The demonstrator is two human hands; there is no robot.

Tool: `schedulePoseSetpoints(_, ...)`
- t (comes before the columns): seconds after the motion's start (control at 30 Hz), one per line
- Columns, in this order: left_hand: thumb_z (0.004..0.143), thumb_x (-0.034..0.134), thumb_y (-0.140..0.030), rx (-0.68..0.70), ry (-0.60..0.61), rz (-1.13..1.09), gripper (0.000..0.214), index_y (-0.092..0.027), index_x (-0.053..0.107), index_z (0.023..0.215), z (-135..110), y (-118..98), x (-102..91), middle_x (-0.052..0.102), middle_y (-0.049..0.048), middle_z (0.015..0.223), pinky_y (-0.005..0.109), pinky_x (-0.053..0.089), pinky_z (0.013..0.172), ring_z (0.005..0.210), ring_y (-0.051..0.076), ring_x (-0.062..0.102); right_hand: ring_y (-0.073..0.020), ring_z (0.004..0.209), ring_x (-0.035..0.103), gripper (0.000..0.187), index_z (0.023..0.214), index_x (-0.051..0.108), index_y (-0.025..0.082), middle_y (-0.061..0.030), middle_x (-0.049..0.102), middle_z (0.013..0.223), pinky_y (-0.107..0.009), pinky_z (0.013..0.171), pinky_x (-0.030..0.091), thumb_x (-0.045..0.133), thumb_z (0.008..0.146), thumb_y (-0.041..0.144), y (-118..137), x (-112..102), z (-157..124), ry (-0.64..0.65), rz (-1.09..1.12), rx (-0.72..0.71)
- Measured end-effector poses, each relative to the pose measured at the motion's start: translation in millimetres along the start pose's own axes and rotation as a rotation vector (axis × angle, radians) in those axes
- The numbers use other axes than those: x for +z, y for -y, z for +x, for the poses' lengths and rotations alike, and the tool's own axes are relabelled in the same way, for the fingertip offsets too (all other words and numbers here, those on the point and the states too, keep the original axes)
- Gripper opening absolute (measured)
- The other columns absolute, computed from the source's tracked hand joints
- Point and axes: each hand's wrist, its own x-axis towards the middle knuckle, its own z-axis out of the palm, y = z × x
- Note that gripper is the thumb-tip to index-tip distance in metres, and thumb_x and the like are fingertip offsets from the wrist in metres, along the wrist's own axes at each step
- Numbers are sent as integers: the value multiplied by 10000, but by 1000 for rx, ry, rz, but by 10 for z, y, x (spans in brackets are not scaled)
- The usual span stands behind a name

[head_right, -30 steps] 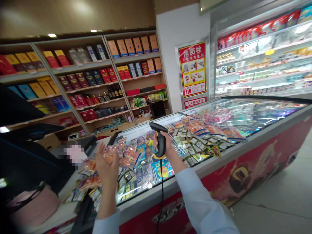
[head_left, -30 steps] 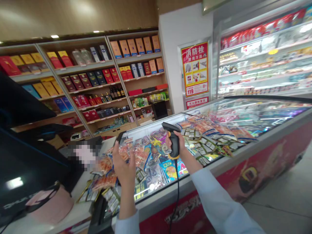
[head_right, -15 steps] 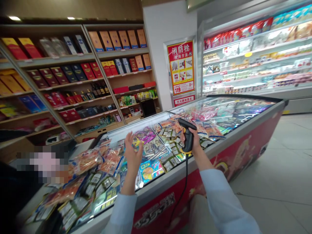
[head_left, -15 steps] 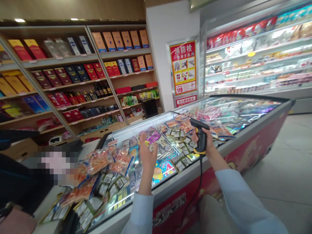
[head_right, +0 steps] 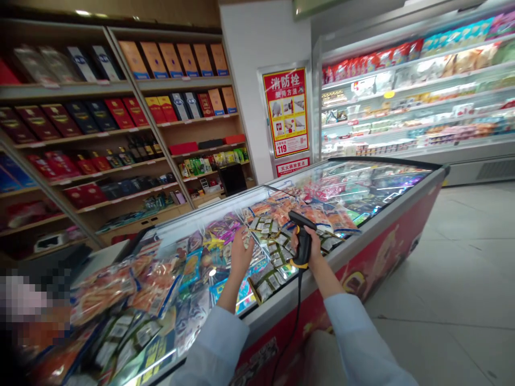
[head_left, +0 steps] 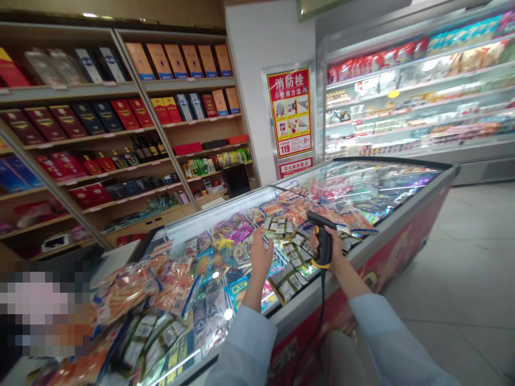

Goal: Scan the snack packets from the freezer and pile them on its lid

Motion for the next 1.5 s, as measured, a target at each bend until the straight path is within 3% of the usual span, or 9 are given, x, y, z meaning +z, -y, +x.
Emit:
schedulePoseSetpoints(0.17,830,520,-227,-82,116,-8,356,-175,533,1182,-64,50,-51,618,129,1173,407,480,933,1056,236,621,-116,392,446,284,749,560,190,13,492,482,-213,364,399,534,799,469,18,47,-18,-6,-26,-7)
schedulePoseSetpoints(0.33,816,571,-252,-104,284,32,384,-175,522,1188,-119,5,21,638,123,1158,381,487,902,1046,234,630,-124,386,444,265,734,539,198,8,499,474,-221,349,384,554,774,460,24,84,-43,-35,-24,12)
schedulePoseSetpoints(0.53,762,625,-555,-35,308,312,620,-140,525,1212,-211,-129,127,638,168,1157,459,402,985,1123,320,574,-126,383,434,264,738,521,205,13,493,472,-229,349,373,563,758,465,40,119,-56,-52,-54,21)
schedulePoseSetpoints(0.63,715,625,-634,-38,331,350,753,-115,502,1248,-248,-156,179,633,190,1143,481,369,1004,1147,348,544,-126,379,427,276,751,529,206,14,492,469,-231,352,367,552,764,481,32,112,-60,-55,-75,22)
schedulePoseSetpoints(0.9,598,738,-556,-22,457,230,930,-132,408,1358,-224,-64,366,546,222,1295,533,268,1072,1253,384,455,-126,376,426,306,743,552,199,13,486,466,-234,353,365,535,771,503,2,76,-48,-52,-105,-7)
schedulePoseSetpoints(1.1,520,803,-488,-45,549,230,1010,-144,391,1376,-185,-125,379,499,207,1292,534,281,1058,1229,393,441,-125,386,448,283,760,549,196,8,504,476,-229,366,380,534,786,478,2,77,-58,-32,-87,-2)
schedulePoseSetpoints(1.2,495,833,-420,6,539,214,1024,-156,372,1371,-192,-171,322,464,190,1283,527,276,1069,1236,374,434,-135,388,458,275,788,543,201,13,498,476,-240,369,392,533,777,476,10,91,-72,-47,-109,12)
schedulePoseSetpoints(1.3,514,831,-318,43,449,206,921,-181,393,1312,-175,-204,238,441,164,1265,539,230,1100,1288,358,396,-159,404,482,288,813,538,210,17,484,474,-258,368,401,526,766,494,19,104,-80,-68,-132,29)
schedulePoseSetpoints(1.5,677,655,-102,-166,268,79,656,-196,411,1279,-105,-156,101,354,168,1311,401,480,880,996,248,616,-148,393,458,282,816,541,213,15,496,481,-253,363,388,541,755,488,24,123,-94,-44,-137,39)
